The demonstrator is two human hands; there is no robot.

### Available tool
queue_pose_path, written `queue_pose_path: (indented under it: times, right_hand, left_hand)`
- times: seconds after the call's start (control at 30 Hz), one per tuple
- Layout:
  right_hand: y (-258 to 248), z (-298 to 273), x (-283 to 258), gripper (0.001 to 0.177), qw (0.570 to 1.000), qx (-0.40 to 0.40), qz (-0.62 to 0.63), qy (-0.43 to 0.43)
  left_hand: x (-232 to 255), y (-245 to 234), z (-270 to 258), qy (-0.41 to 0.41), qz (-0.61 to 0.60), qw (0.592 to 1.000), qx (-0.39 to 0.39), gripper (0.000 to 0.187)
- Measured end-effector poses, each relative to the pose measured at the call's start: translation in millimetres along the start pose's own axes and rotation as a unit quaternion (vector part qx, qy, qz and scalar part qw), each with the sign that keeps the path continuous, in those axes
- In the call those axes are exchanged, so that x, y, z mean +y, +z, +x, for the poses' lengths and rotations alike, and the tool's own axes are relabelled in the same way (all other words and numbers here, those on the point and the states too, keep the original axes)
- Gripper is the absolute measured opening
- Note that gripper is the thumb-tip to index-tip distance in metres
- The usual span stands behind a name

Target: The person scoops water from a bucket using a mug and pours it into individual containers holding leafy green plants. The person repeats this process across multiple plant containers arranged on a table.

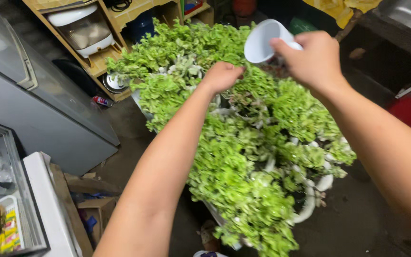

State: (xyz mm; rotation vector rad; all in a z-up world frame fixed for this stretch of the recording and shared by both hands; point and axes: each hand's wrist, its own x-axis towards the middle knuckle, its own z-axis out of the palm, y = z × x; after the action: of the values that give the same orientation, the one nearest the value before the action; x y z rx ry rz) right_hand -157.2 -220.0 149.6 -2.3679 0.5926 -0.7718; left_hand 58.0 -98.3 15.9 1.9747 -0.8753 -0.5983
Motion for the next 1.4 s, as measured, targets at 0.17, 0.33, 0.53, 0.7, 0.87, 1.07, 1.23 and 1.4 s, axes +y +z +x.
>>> queue_pose_path:
  times: [0.17,0.33,0.53,0.7,0.87,1.07,1.23,1.4]
  right_hand:
    - [-54,-64,95,0.043,0.926,-0.062,0.297,0.223]
    - [-130,-139,180,0.035,0.9,-0.028,0.307,0.307]
    - [-219,-211,277,0.031,0.897,0.01,0.253,0.362]
    - [-246,-244,345,0.033,0.89,0.038,0.205,0.406]
    - [-238,-256,398,0.037,0.862,0.047,0.226,0.452]
    - [-195,-245,470,0.042,0.82,0.05,0.283,0.494]
    - [-133,-220,528,0.034,0.808,0.003,0.339,0.482]
    - [-85,-211,567,0.029,0.899,-0.059,0.091,0.424]
  left_hand:
    - [43,68,-52,0.011,0.03,0.999,-0.01,0.042]
    - [75,181,-98,-0.009,-0.072,0.996,-0.054,0.038]
    - [108,311,-120,-0.007,-0.096,0.992,-0.078,0.032]
    - [133,378,-112,-0.001,-0.103,0.992,-0.072,0.028]
    - [137,444,-88,0.045,-0.164,0.983,-0.076,0.025]
    - [127,532,-52,-0.024,-0.208,0.962,-0.175,0.036]
    - [131,591,-6,-0.172,-0.203,0.944,-0.197,0.056]
    - [105,625,37,-0.279,-0.184,0.936,-0.114,0.054]
